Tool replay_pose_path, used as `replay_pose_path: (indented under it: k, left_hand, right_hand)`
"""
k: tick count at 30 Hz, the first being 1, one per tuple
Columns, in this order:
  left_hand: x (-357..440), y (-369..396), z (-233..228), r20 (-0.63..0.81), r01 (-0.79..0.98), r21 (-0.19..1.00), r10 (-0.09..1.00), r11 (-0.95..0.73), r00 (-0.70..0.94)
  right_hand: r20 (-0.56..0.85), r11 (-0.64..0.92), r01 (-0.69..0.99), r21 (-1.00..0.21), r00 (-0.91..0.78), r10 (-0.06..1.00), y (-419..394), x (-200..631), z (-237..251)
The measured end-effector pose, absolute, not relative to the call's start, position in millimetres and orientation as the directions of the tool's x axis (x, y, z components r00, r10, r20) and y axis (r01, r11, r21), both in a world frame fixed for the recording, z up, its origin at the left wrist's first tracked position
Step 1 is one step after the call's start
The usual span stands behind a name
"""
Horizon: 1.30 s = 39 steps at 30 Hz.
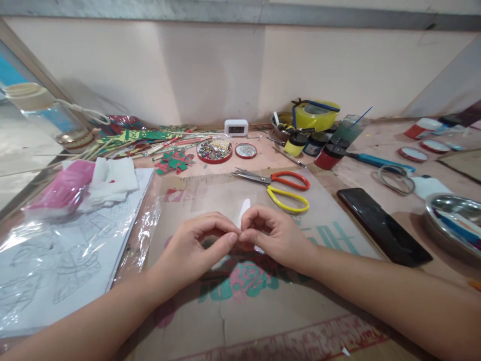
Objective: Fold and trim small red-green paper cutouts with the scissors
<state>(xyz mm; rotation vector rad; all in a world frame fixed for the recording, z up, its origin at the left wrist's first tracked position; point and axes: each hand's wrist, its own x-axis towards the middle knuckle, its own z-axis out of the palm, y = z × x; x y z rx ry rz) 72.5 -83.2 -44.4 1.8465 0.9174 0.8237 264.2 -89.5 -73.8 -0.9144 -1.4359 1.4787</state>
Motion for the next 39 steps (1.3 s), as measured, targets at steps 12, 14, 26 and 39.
replay_pose_path:
  k: [12, 14, 26, 39]
  left_hand:
    - [73.6, -81.0, -47.8, 0.144, 0.187, 0.944, 0.851, -0.271, 0.506]
    - [74.6, -81.8, -46.0, 0.143, 0.221, 0.933, 0.857, -0.283, 0.495]
    - [77.6, -86.8, -49.2, 0.227, 0.377, 0.818, 0.846, -0.434, 0.482]
    - [73.5, -82.6, -43.6, 0.187, 0.268, 0.895, 0.844, -0.358, 0.503]
  right_hand:
    - [0.069, 0.054, -0.053, -0.997, -0.344, 0.937, -88.5, 264.8, -73.2]
    - [0.075, 0.061, -0.052, -0.997, -0.341, 0.937, -88.5, 264.5, -73.3]
    - [0.09, 0.111, 0.04, -0.993, -0.347, 0.933, -92.7, 263.0, -71.7]
    - [0.1, 0.107, 0.0, -0.994, -0.37, 0.924, -88.8, 265.4, -72.5]
